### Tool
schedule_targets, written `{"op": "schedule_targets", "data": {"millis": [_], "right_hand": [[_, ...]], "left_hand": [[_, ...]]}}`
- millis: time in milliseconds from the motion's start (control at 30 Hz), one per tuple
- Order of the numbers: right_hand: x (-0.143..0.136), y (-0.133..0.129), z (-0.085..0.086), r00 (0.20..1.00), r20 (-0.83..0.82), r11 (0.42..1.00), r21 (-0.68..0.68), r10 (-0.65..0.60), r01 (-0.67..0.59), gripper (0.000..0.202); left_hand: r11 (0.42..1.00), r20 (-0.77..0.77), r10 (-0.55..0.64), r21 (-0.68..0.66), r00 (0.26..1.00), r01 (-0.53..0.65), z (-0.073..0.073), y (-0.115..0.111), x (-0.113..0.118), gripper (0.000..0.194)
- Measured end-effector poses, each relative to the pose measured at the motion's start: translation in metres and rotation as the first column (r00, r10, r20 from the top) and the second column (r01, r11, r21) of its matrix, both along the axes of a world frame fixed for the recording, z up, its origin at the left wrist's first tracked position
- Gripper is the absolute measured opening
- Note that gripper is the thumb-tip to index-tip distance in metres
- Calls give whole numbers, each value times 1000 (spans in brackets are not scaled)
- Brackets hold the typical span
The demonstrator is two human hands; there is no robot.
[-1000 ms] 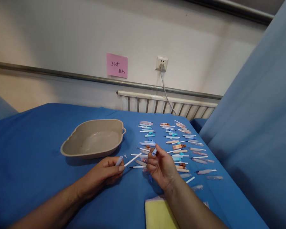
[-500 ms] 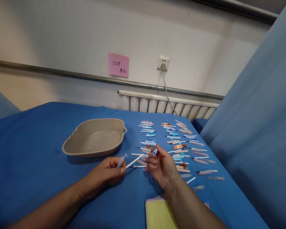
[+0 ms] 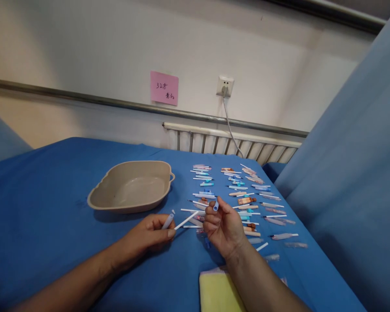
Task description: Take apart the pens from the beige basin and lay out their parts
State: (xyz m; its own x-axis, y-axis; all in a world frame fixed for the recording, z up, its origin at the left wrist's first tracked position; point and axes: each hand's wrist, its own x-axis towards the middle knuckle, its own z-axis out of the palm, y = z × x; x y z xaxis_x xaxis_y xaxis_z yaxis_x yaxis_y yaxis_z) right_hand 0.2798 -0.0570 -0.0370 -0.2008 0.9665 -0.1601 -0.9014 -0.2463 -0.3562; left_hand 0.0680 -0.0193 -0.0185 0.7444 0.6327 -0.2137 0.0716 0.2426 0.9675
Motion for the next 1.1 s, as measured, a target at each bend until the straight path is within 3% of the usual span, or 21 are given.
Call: {"op": "schedule_targets", "data": {"millis": [133,267,400,567,700,767,867,967,1033,1100], "right_hand": [[-9,-3,3,943,305,984,151,-133,90,23],[-19,-6,0,726,605,918,387,-328,93,27],[-23,-8,-5,498,768,882,471,-404,-9,25],[-26,-12,-2,212,848,861,506,-485,-52,18],[-28,-16,3,-75,767,767,622,-638,-156,10],[-28,-17,6,-151,724,737,639,-673,-220,7],[-29,-20,10,-196,705,728,626,-682,-279,7],[-31,-21,15,-173,726,742,616,-665,-265,9],[-32,-20,15,-81,779,776,598,-622,-202,17],[-33,-17,11,92,842,834,539,-531,-117,22]], "left_hand": [[999,-3,47,22,999,-46,1,0,0,30],[995,32,83,44,996,-84,-1,4,-1,28],[993,55,101,50,993,-104,-3,6,-2,27],[993,53,89,66,995,-93,-4,5,-3,27],[992,50,85,89,995,-89,-3,5,-4,27],[991,42,88,101,995,-92,-3,5,-4,27],[988,28,90,126,996,-92,-1,5,-3,28],[979,-3,92,181,996,-90,1,5,-2,30],[973,-23,92,215,996,-84,2,5,-2,31],[970,-38,87,231,995,-76,2,5,-2,32]]}}
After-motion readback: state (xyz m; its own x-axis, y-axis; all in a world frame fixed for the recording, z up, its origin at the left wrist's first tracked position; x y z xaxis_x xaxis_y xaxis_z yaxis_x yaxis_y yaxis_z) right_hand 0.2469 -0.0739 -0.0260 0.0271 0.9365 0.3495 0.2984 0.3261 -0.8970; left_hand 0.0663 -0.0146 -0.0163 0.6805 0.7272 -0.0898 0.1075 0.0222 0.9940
